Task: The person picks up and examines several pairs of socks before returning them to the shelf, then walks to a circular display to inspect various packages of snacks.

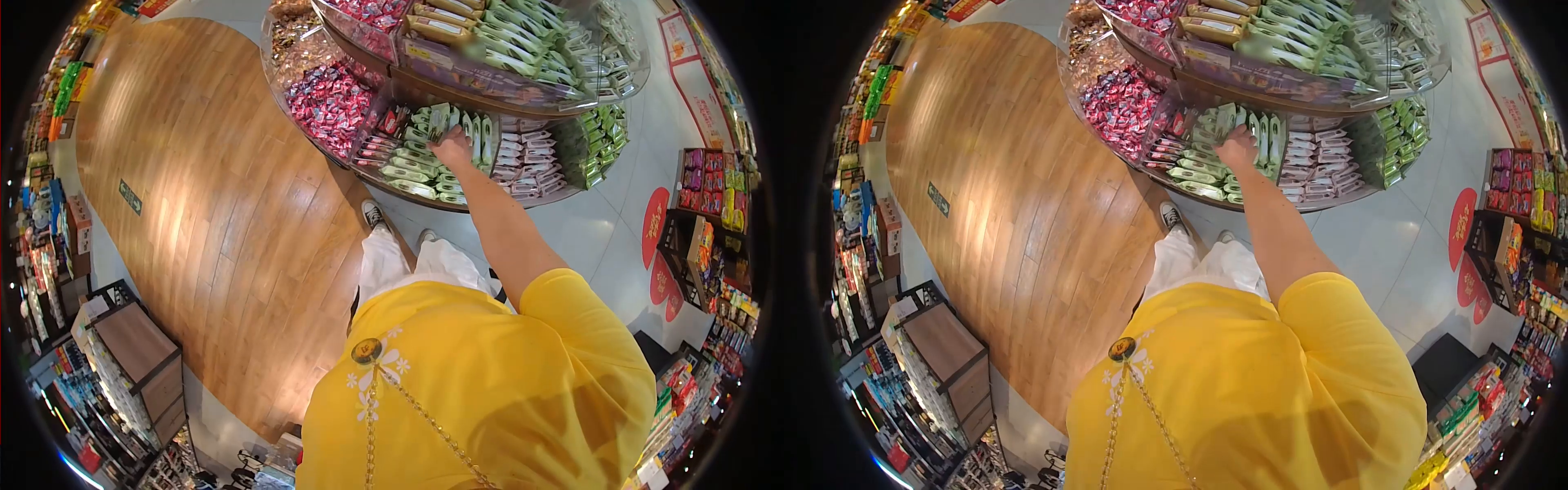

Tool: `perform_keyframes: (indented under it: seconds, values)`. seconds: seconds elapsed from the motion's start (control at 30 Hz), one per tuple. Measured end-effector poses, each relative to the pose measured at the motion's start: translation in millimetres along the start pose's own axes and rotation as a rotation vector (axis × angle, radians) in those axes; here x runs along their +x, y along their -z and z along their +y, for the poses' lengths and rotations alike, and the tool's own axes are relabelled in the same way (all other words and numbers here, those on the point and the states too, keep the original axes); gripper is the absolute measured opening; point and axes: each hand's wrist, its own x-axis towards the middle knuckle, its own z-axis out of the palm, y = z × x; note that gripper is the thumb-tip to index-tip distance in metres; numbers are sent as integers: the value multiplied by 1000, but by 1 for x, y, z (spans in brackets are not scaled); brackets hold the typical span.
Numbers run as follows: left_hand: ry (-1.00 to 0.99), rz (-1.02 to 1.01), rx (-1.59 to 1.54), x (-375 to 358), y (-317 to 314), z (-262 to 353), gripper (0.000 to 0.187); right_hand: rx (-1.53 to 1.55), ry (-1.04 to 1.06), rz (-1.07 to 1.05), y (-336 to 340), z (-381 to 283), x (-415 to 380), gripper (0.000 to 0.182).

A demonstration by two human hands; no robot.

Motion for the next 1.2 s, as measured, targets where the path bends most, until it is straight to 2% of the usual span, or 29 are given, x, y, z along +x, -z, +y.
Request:
perform_keyframes:
  seconds: [0.03,0.17,0.27,0.37,0.43,0.53,0.57,0.67,0.77,0.83,0.93,1.03,1.13,1.2]
  values:
    - [5,-15,13,8,12,2,49,17,-50,17,-10,0,7,87]
    - [-13,-8,24,45,65,30,47,-35,-208,32,-3,-27,14,88]
    - [-63,47,-8,76,108,65,45,8,-207,-8,-7,-16,33,91]
    - [-121,91,-71,100,141,110,43,40,-164,112,-13,-7,25,85]
    - [-155,111,-112,109,155,137,41,154,-64,169,-19,5,24,77]
    - [-187,120,-151,111,161,161,40,46,297,101,-19,19,19,75]
    - [-191,116,-151,108,159,164,39,19,395,151,-23,21,20,67]
    - [-182,88,-121,95,139,159,37,-154,482,85,-3,-6,30,60]
    - [-138,57,-65,73,114,137,36,-342,526,-30,19,-17,54,62]
    - [-98,32,-18,56,97,116,35,-418,545,-20,18,-12,63,64]
    - [-25,3,43,29,74,82,33,-353,553,63,8,3,68,58]
    - [43,-5,95,5,57,50,32,-119,566,103,20,13,57,48]
    - [77,-3,148,-11,44,33,31,-155,668,200,6,30,65,39]
    - [66,3,206,-13,39,30,30,-166,619,110,8,27,68,37]
